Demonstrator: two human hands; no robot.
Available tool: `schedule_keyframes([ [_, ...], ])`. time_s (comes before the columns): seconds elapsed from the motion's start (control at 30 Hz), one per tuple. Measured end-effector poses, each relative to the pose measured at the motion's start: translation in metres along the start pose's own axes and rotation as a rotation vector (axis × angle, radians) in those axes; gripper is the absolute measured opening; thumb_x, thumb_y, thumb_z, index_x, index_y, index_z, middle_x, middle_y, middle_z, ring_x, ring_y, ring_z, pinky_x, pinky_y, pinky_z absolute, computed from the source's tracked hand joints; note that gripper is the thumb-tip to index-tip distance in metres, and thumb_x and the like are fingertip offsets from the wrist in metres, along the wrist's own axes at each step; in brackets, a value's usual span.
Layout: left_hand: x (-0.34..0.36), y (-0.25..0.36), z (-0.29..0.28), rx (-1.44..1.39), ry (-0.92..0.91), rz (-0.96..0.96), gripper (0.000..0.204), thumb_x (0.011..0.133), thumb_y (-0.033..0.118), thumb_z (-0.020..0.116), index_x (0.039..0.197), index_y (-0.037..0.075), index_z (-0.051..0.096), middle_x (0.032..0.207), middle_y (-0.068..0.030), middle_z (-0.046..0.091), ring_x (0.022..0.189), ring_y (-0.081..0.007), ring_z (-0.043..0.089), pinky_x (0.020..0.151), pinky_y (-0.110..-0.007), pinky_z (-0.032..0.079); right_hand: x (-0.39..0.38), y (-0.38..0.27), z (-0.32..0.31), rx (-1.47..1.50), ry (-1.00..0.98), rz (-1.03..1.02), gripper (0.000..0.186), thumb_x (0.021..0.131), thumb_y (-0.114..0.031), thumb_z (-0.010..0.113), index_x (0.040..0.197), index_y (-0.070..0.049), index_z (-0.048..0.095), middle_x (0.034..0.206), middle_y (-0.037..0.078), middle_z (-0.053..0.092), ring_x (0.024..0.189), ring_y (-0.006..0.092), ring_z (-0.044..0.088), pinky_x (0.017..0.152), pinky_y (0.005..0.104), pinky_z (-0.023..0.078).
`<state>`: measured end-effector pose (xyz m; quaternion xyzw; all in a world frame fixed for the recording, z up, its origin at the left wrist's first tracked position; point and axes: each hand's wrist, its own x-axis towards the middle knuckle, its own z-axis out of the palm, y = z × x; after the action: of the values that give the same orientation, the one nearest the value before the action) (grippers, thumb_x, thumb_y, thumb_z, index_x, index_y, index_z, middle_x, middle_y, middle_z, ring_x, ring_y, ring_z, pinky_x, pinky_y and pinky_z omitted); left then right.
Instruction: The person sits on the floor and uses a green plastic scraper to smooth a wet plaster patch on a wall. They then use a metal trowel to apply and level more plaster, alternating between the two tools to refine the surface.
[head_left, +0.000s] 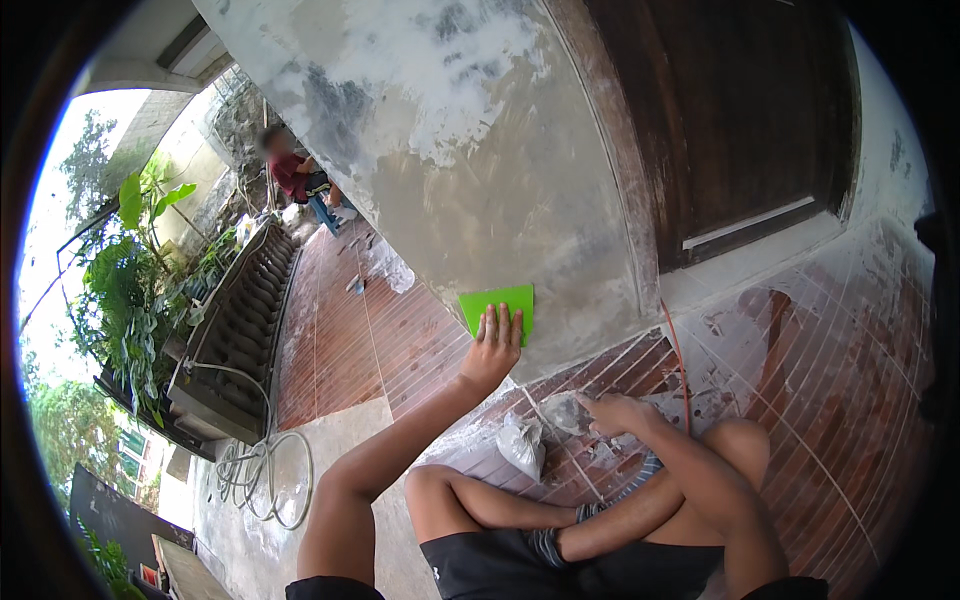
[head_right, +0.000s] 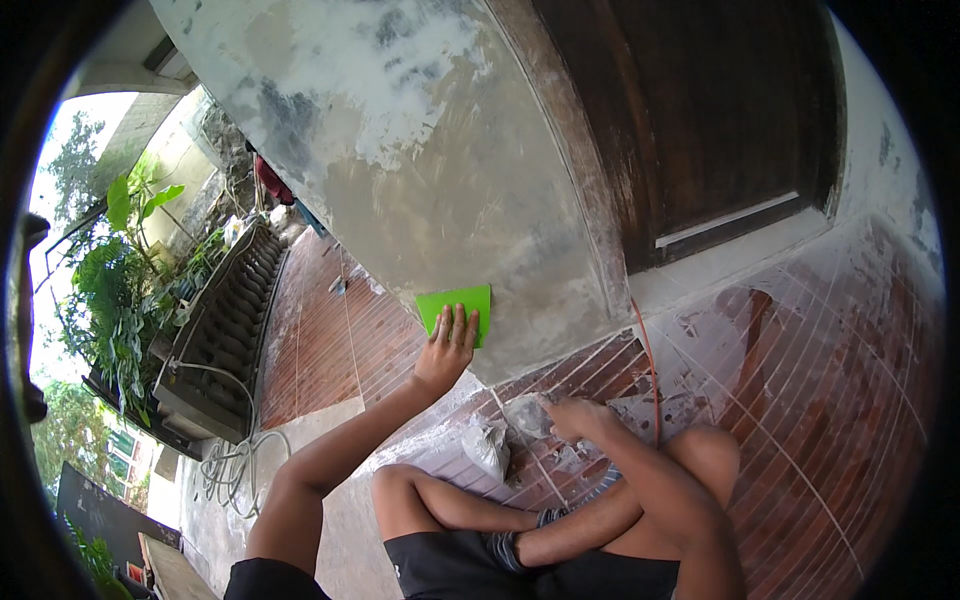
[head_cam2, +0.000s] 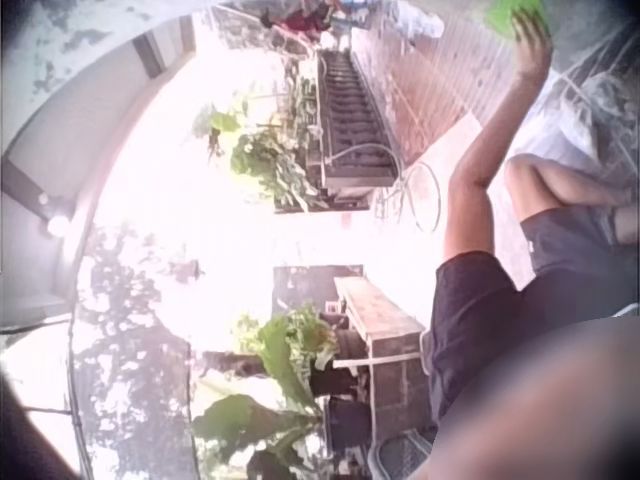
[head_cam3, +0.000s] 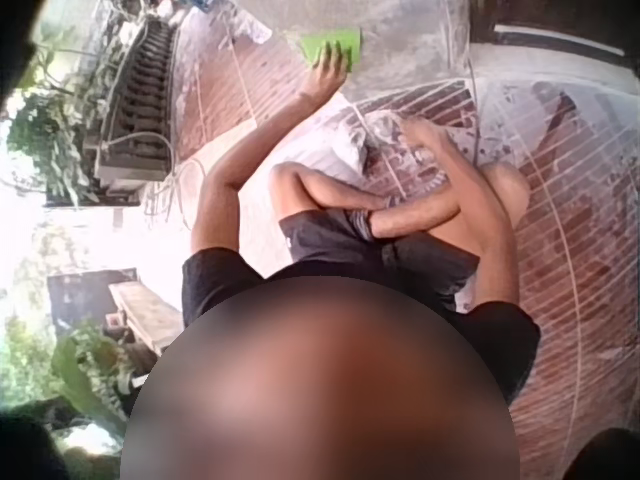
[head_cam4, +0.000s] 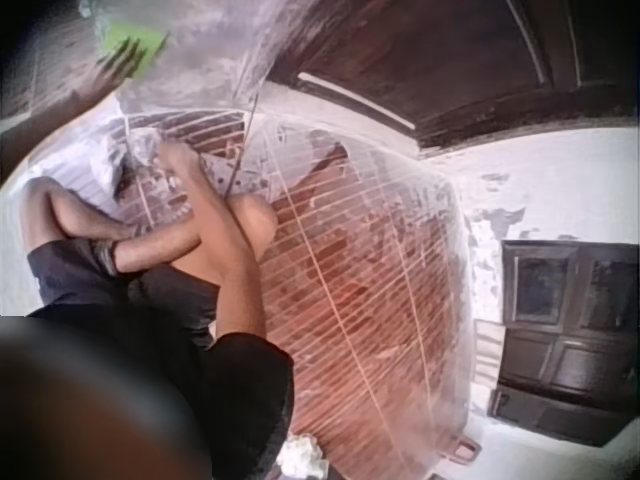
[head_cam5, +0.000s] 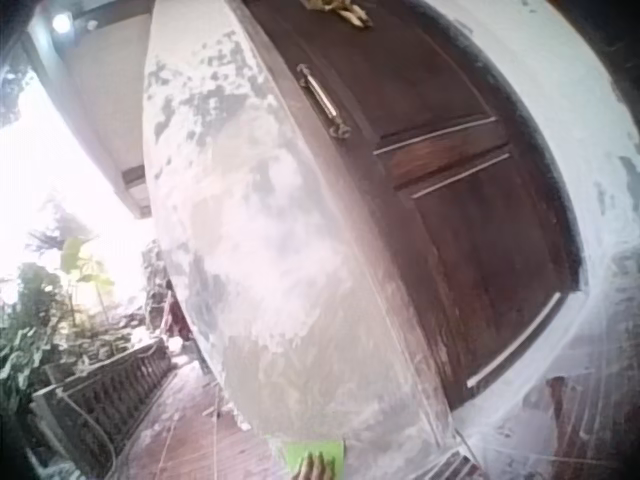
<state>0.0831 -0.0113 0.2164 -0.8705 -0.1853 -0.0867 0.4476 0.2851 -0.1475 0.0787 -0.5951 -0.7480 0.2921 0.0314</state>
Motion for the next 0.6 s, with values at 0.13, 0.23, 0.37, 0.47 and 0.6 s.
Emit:
schedule_keyframes([
  [0.13,0.015,-0.024,-0.043,-0.341,-0.394,-0.086,0.043,0.09,0.004,0.051,0.132,0.005,0.054,0.128,-0.0213,0.061,0.111,-0.0321,0.065,0.087,-0.043,0.056,-0.002,0.005,0.002,-0.003,-0.032,0.009,0.084,0.087,-0.021,0.063,0.154,-0.004,0.016,0.114,0.035,0.061,0.109,0.046,0.061,0.095,0.0492,0.049],
  [0.23,0.053,-0.095,-0.098,-0.314,-0.087,-0.272,0.046,0.083,0.001,0.058,0.128,0.009,0.054,0.102,-0.0103,0.069,0.091,-0.0297,0.069,0.071,-0.04,0.059,-0.005,0.005,0.0,-0.017,-0.007,0.02,0.084,0.087,-0.02,0.063,0.155,-0.005,0.015,0.115,0.035,0.061,0.112,0.0453,0.06,0.097,0.0485,0.048],
  [0.37,0.114,-0.192,-0.157,0.012,0.65,-0.294,0.051,0.086,0.0,0.057,0.137,0.01,0.054,0.119,-0.0193,0.064,0.104,-0.032,0.065,0.087,-0.04,0.054,-0.003,0.0,-0.007,0.005,-0.016,0.036,0.083,0.088,-0.02,0.062,0.155,-0.005,0.015,0.116,0.035,0.061,0.114,0.045,0.058,0.098,0.0481,0.047],
  [0.47,0.146,-0.201,-0.148,0.001,0.577,-0.453,0.054,0.086,-0.001,0.057,0.138,0.008,0.052,0.132,-0.0225,0.057,0.118,-0.0374,0.058,0.097,-0.042,0.05,0.001,-0.001,-0.007,0.005,-0.038,0.041,0.083,0.088,-0.021,0.063,0.155,-0.006,0.015,0.119,0.035,0.06,0.114,0.0459,0.058,0.098,0.0485,0.047],
  [0.6,0.134,-0.126,-0.083,0.069,0.377,-0.407,0.067,0.081,-0.001,0.06,0.146,0.005,0.041,0.139,-0.0279,0.049,0.126,-0.0436,0.052,0.091,-0.041,0.055,0.008,0.004,0.002,0.048,-0.056,0.029,0.083,0.088,-0.022,0.063,0.155,-0.007,0.016,0.119,0.035,0.059,0.112,0.0472,0.059,0.098,0.049,0.047],
])
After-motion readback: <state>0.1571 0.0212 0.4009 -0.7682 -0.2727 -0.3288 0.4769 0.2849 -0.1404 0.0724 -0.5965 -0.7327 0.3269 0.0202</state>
